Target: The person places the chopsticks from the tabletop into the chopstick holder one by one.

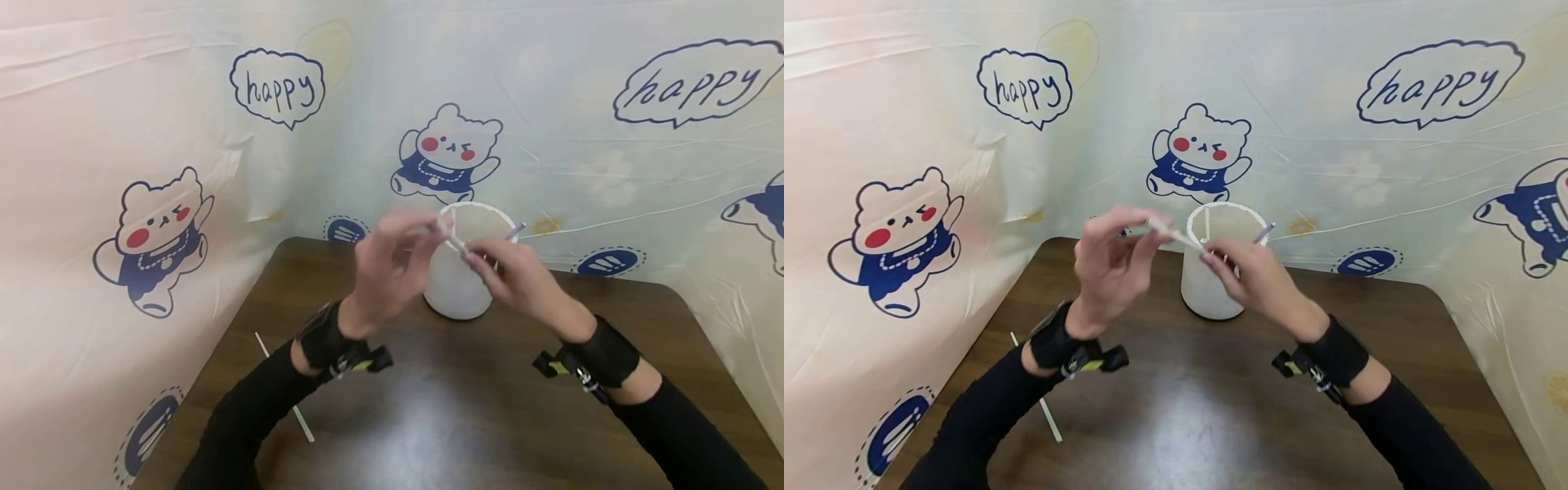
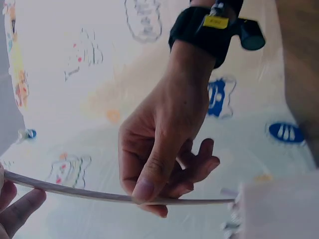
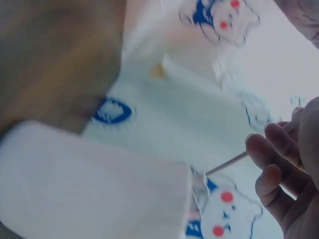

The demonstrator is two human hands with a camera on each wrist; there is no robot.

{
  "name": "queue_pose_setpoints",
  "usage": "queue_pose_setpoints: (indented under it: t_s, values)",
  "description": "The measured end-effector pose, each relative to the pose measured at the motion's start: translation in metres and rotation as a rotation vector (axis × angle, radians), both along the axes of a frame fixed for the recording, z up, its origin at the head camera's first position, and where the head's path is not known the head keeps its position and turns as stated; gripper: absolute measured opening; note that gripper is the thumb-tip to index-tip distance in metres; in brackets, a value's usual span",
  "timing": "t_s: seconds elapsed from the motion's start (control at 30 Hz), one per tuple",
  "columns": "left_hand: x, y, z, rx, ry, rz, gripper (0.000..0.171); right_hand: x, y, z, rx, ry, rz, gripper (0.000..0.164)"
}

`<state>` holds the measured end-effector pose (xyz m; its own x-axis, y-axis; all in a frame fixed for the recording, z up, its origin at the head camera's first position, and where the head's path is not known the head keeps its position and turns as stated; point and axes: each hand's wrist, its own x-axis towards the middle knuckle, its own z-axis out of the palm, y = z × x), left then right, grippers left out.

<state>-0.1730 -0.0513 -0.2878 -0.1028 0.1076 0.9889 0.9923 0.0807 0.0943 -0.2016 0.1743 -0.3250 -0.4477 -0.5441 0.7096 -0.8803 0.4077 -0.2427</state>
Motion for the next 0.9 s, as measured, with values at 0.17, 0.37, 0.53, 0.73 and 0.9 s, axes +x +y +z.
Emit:
queue_pose_setpoints:
  t_s: [0.17,0.37,0.53,0.73,0.9]
  values:
    - [-0.031,0.018,0.021,-0.05,-0.106,0.056,0.03,-0.027,0.007,0.015,0.001,-0.064,-0.095,0.014]
    - [-0.047,0.031,0.026,-0.071,-0.168,0.067,0.03,-0.034,0.016,0.014,0.013,-0.146,-0.142,0.008]
    - [-0.052,0.036,0.023,-0.082,-0.174,0.075,0.03,-0.032,0.019,0.011,0.037,-0.185,-0.17,0.008]
    - [-0.06,0.043,0.015,-0.131,-0.233,0.092,0.03,-0.033,0.023,0.002,0.063,-0.186,-0.207,0.008]
    - [-0.063,0.05,0.002,-0.165,-0.277,0.12,0.03,-0.035,0.028,-0.01,0.068,-0.197,-0.207,0.01]
